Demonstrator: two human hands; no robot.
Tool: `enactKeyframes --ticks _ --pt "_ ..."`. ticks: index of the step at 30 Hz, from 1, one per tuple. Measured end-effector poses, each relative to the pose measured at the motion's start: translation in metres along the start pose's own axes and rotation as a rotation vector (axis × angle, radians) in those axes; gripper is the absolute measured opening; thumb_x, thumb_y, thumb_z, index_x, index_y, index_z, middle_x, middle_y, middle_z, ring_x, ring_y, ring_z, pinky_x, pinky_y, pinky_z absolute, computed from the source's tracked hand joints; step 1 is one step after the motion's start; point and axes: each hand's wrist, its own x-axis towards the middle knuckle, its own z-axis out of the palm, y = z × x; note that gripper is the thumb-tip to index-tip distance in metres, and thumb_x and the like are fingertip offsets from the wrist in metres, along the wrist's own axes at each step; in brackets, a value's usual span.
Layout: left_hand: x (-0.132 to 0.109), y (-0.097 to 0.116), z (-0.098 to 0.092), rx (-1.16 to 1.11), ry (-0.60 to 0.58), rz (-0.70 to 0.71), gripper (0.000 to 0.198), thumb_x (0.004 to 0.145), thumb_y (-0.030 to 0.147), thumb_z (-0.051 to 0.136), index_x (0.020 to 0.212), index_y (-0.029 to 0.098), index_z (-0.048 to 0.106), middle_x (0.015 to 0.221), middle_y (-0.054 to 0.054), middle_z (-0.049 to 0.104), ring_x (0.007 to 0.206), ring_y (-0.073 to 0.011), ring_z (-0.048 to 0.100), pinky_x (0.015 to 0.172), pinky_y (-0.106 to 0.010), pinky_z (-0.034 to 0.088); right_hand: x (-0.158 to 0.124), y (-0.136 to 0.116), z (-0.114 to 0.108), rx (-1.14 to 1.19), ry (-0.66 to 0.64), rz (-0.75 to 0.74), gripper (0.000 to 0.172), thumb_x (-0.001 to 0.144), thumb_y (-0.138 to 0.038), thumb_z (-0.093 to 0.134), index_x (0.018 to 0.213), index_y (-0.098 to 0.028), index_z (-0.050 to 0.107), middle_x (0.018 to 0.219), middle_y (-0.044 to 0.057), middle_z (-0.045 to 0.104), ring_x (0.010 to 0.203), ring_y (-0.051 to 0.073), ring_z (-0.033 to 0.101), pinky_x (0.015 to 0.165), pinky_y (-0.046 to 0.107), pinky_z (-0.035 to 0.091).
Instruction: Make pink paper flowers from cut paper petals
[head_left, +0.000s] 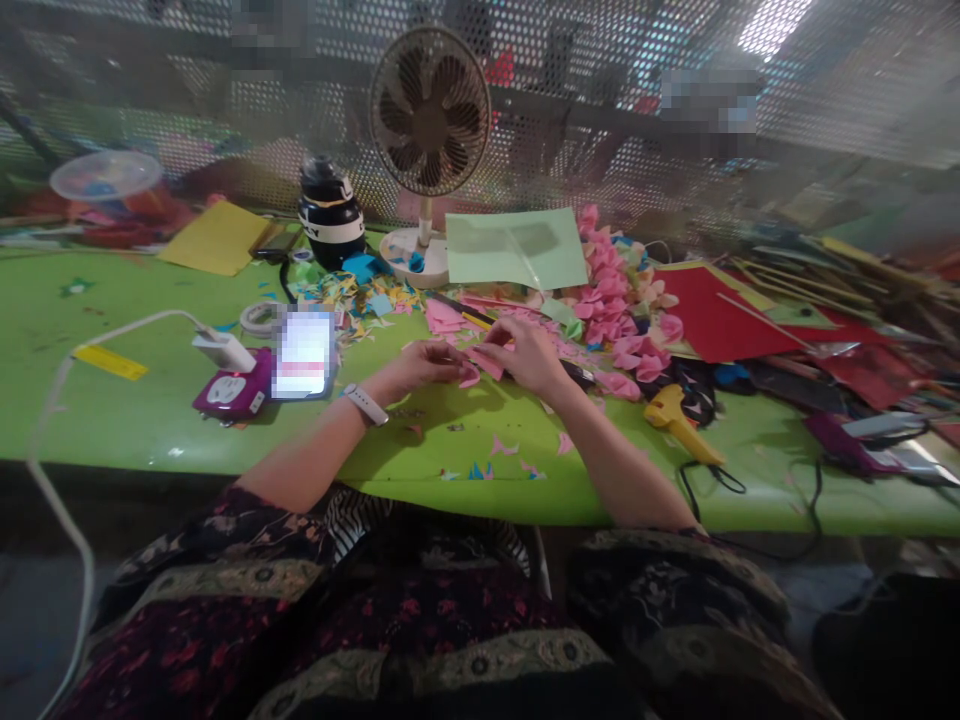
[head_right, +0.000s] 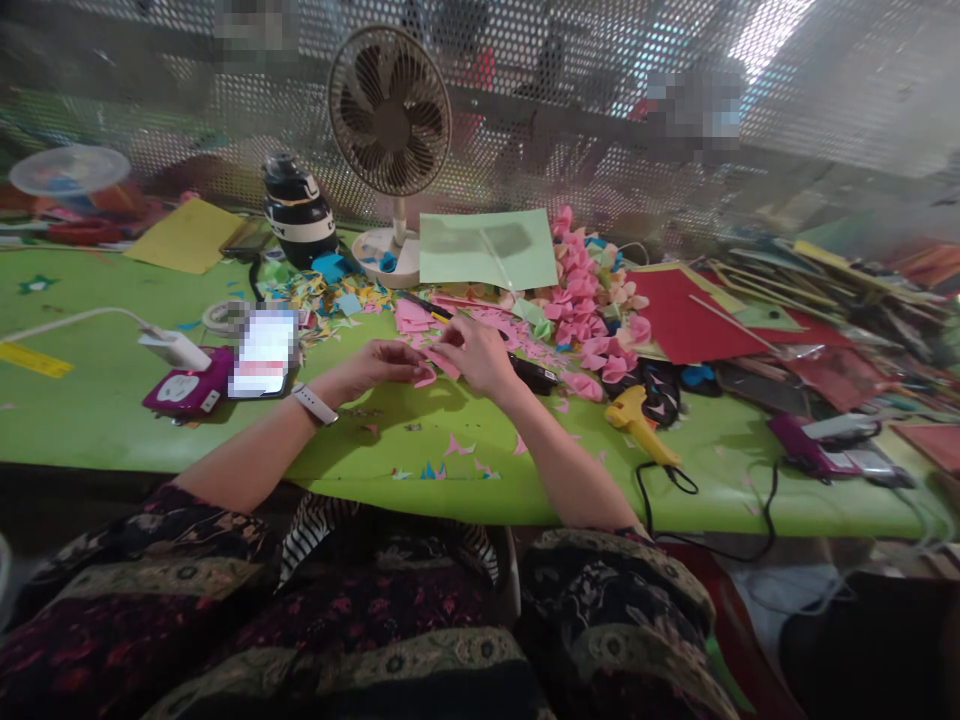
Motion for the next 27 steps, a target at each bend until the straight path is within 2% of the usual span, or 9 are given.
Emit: enactKeyframes --ticks 4,8,11,14,17,20,23,25,27 --pt "-0.001 0.001 0.006 -0.082 0.002 0.0 0.025 0.069 0.027 0.09 0.085 0.016 0.075 0.09 -0.005 0.079 0.082 -0.0132 0.072 0.084 -0.032 0.058 -0.002 -0.001 0.012 0.181 0.056 0.012 0.014 0.089 -0.034 0.069 0.094 -0.022 0.066 0.095 0.005 0.075 0.087 0.022 0.068 0.081 0.036 0.052" --pt "-0.002 0.003 0.009 -0.084 0.095 0.024 0.023 0.072 0.027 0.088 0.084 0.015 0.073 0.089 -0.005 0.078 0.081 -0.0134 0.072 0.083 -0.032 0.059 -0.003 -0.003 0.014 0.242 0.133 -0.027 0.014 0.092 -0.036 0.064 0.096 -0.023 0.065 0.098 0.005 0.075 0.091 0.022 0.069 0.086 0.036 0.053" --pt "-0.002 0.005 0.01 -0.06 0.175 0.079 0.021 0.077 0.029 0.085 0.087 0.016 0.071 0.092 -0.005 0.078 0.083 -0.0139 0.073 0.083 -0.031 0.059 -0.004 -0.005 0.011 0.209 0.201 -0.012 0.02 0.095 -0.043 0.061 0.092 -0.023 0.063 0.095 0.006 0.074 0.088 0.021 0.068 0.083 0.036 0.054" --pt "-0.001 0.005 0.01 -0.049 0.241 0.129 0.024 0.081 0.029 0.082 0.098 0.017 0.07 0.092 -0.004 0.077 0.082 -0.0141 0.072 0.082 -0.031 0.059 -0.004 -0.005 0.012 0.232 0.136 0.014 0.028 0.092 -0.05 0.065 0.09 -0.022 0.06 0.091 0.007 0.072 0.08 0.02 0.067 0.075 0.034 0.053" --pt "0.0 0.004 0.009 -0.045 0.282 0.169 0.039 0.083 0.029 0.081 0.117 0.02 0.065 0.082 0.001 0.074 0.079 -0.0138 0.072 0.083 -0.031 0.058 -0.005 -0.002 0.017 0.342 0.004 0.045 0.036 0.086 -0.053 0.071 0.099 -0.022 0.058 0.084 0.005 0.072 0.075 0.02 0.068 0.071 0.034 0.053" --pt "0.0 0.005 0.009 -0.079 0.306 0.189 0.05 0.081 0.029 0.082 0.125 0.021 0.059 0.075 0.005 0.071 0.077 -0.0125 0.071 0.082 -0.029 0.059 -0.004 0.001 0.02 0.473 -0.077 0.053 0.041 0.084 -0.054 0.073 0.103 -0.022 0.057 0.08 0.003 0.072 0.073 0.019 0.069 0.07 0.033 0.054" --pt "-0.001 0.008 0.009 -0.088 0.303 0.172 0.04 0.081 0.033 0.083 0.112 0.019 0.063 0.079 0.002 0.073 0.078 -0.0122 0.071 0.08 -0.027 0.059 -0.003 0.001 0.022 0.564 -0.08 0.06 0.042 0.082 -0.056 0.073 0.1 -0.021 0.058 0.079 0.002 0.071 0.072 0.018 0.068 0.069 0.033 0.054" --pt "-0.001 0.009 0.01 -0.079 0.299 0.155 0.029 0.084 0.039 0.08 0.097 0.018 0.065 0.084 -0.001 0.075 0.08 -0.013 0.072 0.079 -0.027 0.059 -0.002 0.001 0.022 0.558 -0.051 0.052 0.041 0.081 -0.057 0.074 0.097 -0.021 0.06 0.08 0.002 0.071 0.071 0.017 0.066 0.067 0.032 0.053" --pt "-0.002 0.01 0.009 -0.081 0.305 0.152 0.027 0.087 0.042 0.077 0.089 0.017 0.066 0.088 -0.003 0.076 0.081 -0.0135 0.073 0.078 -0.028 0.06 -0.001 0.001 0.022 0.52 -0.031 0.029 0.04 0.081 -0.057 0.073 0.094 -0.02 0.062 0.079 0.002 0.07 0.069 0.016 0.063 0.065 0.031 0.051"
